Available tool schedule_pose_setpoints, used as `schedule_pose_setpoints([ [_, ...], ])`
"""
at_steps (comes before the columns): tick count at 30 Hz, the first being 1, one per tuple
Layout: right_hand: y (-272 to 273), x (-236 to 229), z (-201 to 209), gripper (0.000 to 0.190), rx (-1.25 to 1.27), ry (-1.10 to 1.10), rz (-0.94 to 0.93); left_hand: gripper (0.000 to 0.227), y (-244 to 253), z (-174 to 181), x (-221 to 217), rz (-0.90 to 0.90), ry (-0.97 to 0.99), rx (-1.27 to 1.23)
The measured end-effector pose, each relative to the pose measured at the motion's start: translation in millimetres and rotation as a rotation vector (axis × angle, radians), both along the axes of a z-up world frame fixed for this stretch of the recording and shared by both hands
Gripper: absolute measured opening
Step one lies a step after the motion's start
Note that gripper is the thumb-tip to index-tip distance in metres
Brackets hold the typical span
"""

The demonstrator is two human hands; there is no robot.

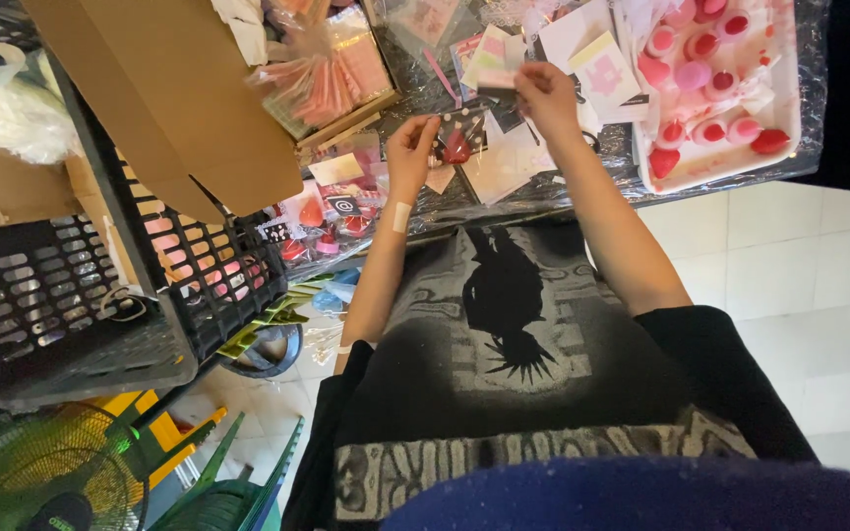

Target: The person assembles packaging by cutting a paper card, attaching a small red object to a polka-dot card, and placing the components together.

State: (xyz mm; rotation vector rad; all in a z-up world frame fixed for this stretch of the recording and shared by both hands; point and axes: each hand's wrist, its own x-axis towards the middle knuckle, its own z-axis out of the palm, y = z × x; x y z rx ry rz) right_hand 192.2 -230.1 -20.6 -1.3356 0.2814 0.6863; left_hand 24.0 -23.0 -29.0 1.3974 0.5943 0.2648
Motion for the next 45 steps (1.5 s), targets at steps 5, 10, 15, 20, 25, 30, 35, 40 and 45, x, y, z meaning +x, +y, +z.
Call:
schedule_pose_setpoints([
  [5, -28.6, -14.5, 2.3, 0.02, -0.536, -0.725, 0.605, 0.022, 0.1, -7.4, -4.5, -0.009, -0.003, 0.023],
  [10, -3.0, -49.5, 43.9, 0.01, -0.769, -1.238, 0.388, 0.022, -9.0, 3.4, -7.8, 0.012, -0.051, 0.028],
  [15, 3.0, -46.9, 28.7, 0.03, -0.365, -0.68, 0.553, 0.016, -20.2, 24.8, -7.8, -0.041, 0.084, 0.224],
  [20, -8.1, -43.7, 29.9, 0.033, -0.475, -0.625, 0.676, 0.014, -26.2, 45.9, -3.9, -0.198, 0.202, 0.578],
  [25, -12.9, -46.3, 17.1, 0.03, -0.361, -0.616, 0.625, 0.015, -25.9, 4.5, -6.3, -0.18, 0.15, 0.472],
  [30, -13.8, -48.8, 8.9, 0.016, -0.306, -0.416, 0.532, 0.015, -26.8, -5.2, -10.1, -0.119, 0.164, 0.225],
  [35, -8.6, -49.0, 35.3, 0.012, -0.333, -0.837, 0.468, 0.015, -28.7, 46.1, -4.6, -0.172, 0.128, 0.495],
  [40, -8.8, -42.6, 25.6, 0.014, -0.463, -0.791, 0.534, 0.016, -25.8, 44.8, -0.5, -0.176, -0.054, 0.823],
  [45, -9.7, -32.1, 0.0, 0.015, -0.264, -0.455, 0.55, 0.014, -22.0, 47.8, 4.1, -0.187, -0.1, 0.9],
])
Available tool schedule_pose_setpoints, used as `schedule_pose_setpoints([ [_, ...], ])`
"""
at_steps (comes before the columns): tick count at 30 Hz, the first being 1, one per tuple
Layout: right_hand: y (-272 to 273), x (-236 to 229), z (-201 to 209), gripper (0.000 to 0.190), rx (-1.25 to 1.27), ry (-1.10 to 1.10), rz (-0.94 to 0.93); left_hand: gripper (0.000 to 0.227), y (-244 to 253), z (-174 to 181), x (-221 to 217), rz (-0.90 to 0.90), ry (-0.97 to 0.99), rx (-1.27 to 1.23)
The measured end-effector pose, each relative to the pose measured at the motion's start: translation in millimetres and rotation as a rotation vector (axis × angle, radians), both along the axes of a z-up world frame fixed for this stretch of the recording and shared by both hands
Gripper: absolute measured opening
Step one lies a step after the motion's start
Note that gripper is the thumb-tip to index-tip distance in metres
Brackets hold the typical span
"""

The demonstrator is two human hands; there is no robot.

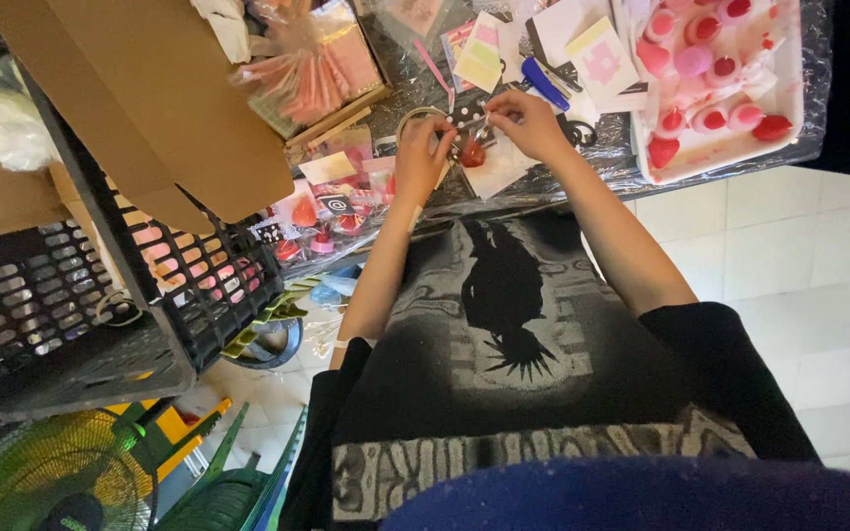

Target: The person assembles packaging by cutting a paper card, attaching a small red object to a polka-dot card, and placing the components together.

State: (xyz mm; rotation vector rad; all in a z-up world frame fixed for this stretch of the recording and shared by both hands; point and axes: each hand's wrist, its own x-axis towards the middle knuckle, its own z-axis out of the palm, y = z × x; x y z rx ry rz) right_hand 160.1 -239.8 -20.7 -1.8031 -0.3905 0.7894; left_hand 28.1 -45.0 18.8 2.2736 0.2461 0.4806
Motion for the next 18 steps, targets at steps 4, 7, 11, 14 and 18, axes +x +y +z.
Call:
schedule_pose_setpoints([
  [4, -1.3, 9.0, 7.1, 0.015, -0.105, -0.172, 0.125, 0.015, 0.6, -11.6, 1.2, 0.003, 0.226, -0.157],
  [7, 1.2, 11.0, 12.8, 0.018, -0.086, -0.133, 0.152, 0.02, 2.2, -26.9, 1.4, 0.107, 0.315, -0.561],
  [11, 5.6, 9.5, 7.4, 0.023, 0.018, 0.275, -0.02, 0.02, 7.7, -59.1, -2.4, 0.08, 0.235, -0.728],
  [14, 7.7, 9.0, -6.3, 0.024, 0.105, 0.367, -0.072, 0.018, 10.0, -66.4, -2.6, 0.099, 0.248, -0.748],
  [18, 9.0, 10.4, -21.9, 0.017, 0.092, 0.272, -0.009, 0.016, 10.2, -60.4, -4.8, 0.117, 0.206, -0.758],
])
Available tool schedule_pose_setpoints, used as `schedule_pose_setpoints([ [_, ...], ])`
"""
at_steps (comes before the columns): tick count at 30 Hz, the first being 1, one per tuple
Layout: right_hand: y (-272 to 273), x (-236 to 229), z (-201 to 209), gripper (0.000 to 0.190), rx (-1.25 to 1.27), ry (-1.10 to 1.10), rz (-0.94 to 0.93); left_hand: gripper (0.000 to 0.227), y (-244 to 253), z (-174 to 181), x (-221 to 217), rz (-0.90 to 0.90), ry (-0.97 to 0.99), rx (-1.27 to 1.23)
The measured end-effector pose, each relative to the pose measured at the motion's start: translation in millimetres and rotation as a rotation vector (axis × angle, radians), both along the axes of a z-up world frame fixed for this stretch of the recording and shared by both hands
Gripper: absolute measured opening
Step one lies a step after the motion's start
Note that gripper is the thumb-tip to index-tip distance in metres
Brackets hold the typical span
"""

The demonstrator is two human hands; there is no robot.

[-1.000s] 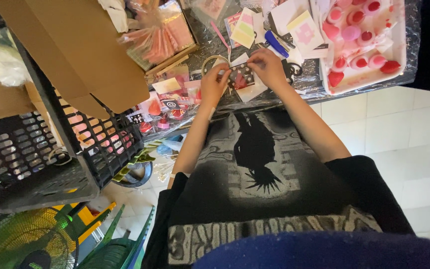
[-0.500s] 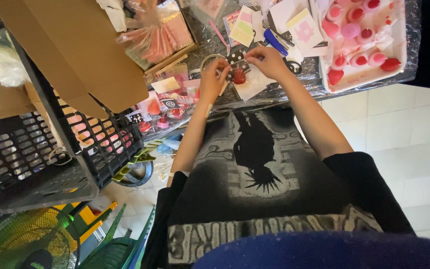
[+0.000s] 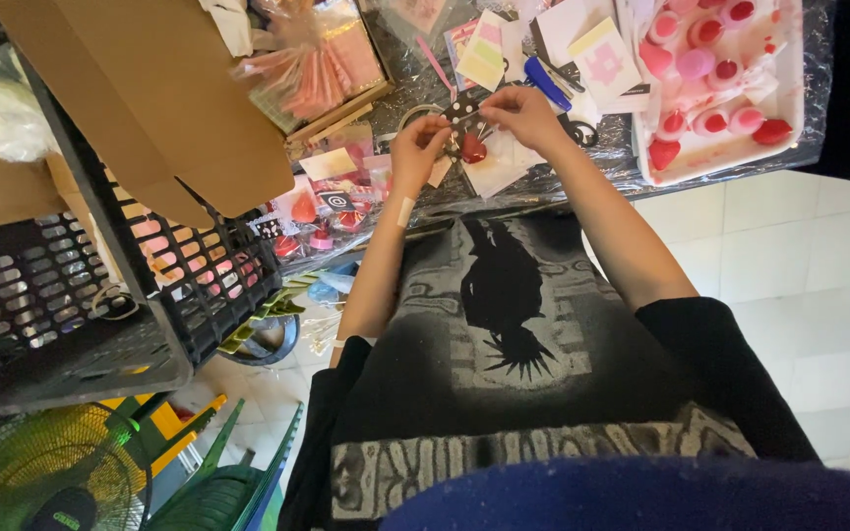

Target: The person assembles packaging by cutting a paper card, attaching a small red object to a polka-dot card, and placing the components together.

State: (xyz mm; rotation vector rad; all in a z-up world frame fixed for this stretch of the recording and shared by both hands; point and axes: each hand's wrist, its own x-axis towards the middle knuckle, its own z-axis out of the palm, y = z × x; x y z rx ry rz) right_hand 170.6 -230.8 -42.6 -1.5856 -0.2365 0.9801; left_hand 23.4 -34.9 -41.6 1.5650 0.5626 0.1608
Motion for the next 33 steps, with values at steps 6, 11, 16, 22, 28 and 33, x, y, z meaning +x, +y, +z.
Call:
schedule_pose_setpoints([
  [6, 8.0, 3.4, 8.9, 0.012, -0.044, -0.11, 0.058, 0.015, 1.8, 32.0, -0.7, -0.05, 0.125, 0.16],
  [11, 3.0, 4.1, 30.8, 0.011, 0.01, -0.2, 0.053, 0.017, 4.1, 39.7, 0.5, -0.024, 0.078, 0.11],
  [16, -9.7, 0.2, 85.1, 0.012, 0.008, -0.244, 0.06, 0.015, -1.2, 75.5, 3.2, -0.069, 0.029, 0.119],
  [22, -35.3, -28.2, 83.1, 0.009, 0.135, -0.452, -0.019, 0.015, -22.1, 93.3, -14.0, -0.146, -0.269, 0.548],
  [28, -61.5, -67.3, 69.4, 0.012, -0.196, -1.171, 0.245, 0.014, -39.6, 51.6, -40.0, -0.359, -0.283, 0.775],
  [33, -66.9, -80.0, 57.6, 0.016, -0.245, -1.293, 0.385, 0.015, -48.8, 49.5, -48.6, -0.34, -0.317, 0.954],
])
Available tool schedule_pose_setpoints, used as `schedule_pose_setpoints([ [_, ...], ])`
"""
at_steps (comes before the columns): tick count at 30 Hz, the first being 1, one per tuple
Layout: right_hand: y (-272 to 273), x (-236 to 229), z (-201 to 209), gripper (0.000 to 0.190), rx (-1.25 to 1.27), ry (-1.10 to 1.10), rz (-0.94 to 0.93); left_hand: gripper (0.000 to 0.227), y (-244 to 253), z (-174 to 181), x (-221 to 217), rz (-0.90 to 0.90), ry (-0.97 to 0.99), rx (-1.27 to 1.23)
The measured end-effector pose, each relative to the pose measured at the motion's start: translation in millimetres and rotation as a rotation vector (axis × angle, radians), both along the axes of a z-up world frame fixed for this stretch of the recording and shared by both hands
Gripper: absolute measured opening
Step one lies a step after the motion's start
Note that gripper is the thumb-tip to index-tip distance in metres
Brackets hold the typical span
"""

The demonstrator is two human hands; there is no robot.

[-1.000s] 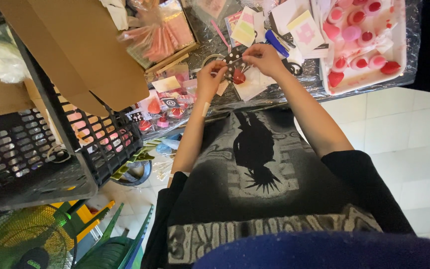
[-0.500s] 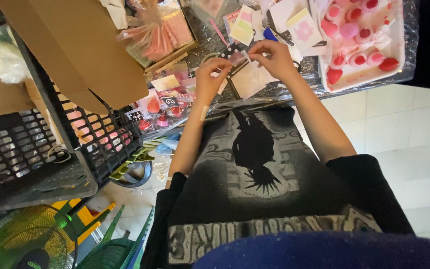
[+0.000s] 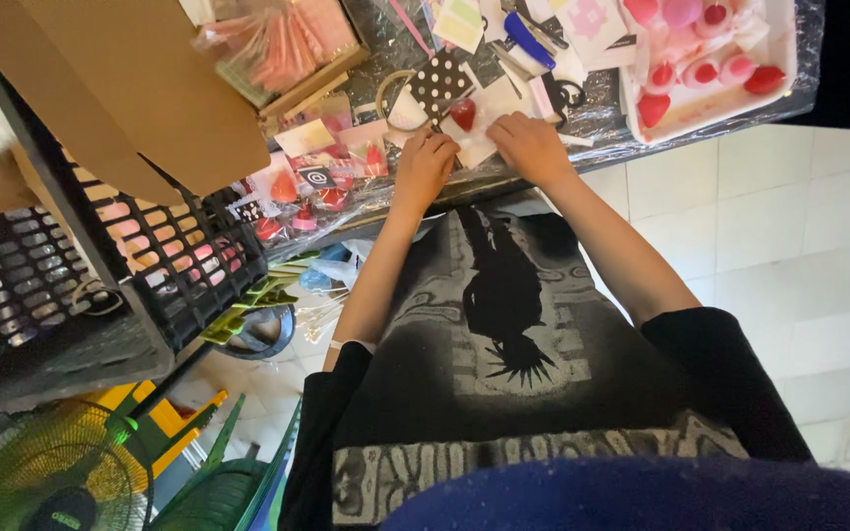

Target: The person assembles packaging by cutting a paper card, attaching a small red object to a polka-dot card, and placing the components together.

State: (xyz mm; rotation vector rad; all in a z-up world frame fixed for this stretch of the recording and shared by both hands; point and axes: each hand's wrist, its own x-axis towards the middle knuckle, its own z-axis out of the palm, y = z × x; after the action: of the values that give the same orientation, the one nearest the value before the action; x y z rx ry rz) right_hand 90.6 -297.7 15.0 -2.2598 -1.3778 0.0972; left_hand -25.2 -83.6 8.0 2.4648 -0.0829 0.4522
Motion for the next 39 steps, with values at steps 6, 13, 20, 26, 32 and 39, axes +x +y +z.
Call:
schedule_pose_setpoints([
  [6, 10.2, -2.6, 21.2, 0.024, -0.033, -0.071, 0.0, 0.011, -1.0, -1.8, -3.5, -0.02, 0.104, 0.109],
  [13, 11.9, -11.3, 11.3, 0.014, 0.079, -0.025, -0.07, 0.015, -12.5, -5.2, -4.3, 0.083, 0.102, 0.15],
  [20, 9.3, -16.2, 15.2, 0.011, 0.03, -0.114, -0.022, 0.012, -12.3, -4.5, -9.5, 0.009, 0.097, 0.227],
  [26, -2.8, -20.3, 3.3, 0.011, 0.016, -0.139, 0.013, 0.01, -9.6, 3.8, -11.6, -0.031, 0.077, 0.24],
  [32, -8.7, -27.2, -7.9, 0.025, -0.026, -0.219, 0.049, 0.01, -8.2, -1.2, -11.3, -0.075, 0.091, 0.36],
  [39, -10.4, -37.6, -1.1, 0.028, 0.04, -0.207, -0.003, 0.017, -8.7, -26.3, -11.9, -0.189, 0.045, 0.418],
])
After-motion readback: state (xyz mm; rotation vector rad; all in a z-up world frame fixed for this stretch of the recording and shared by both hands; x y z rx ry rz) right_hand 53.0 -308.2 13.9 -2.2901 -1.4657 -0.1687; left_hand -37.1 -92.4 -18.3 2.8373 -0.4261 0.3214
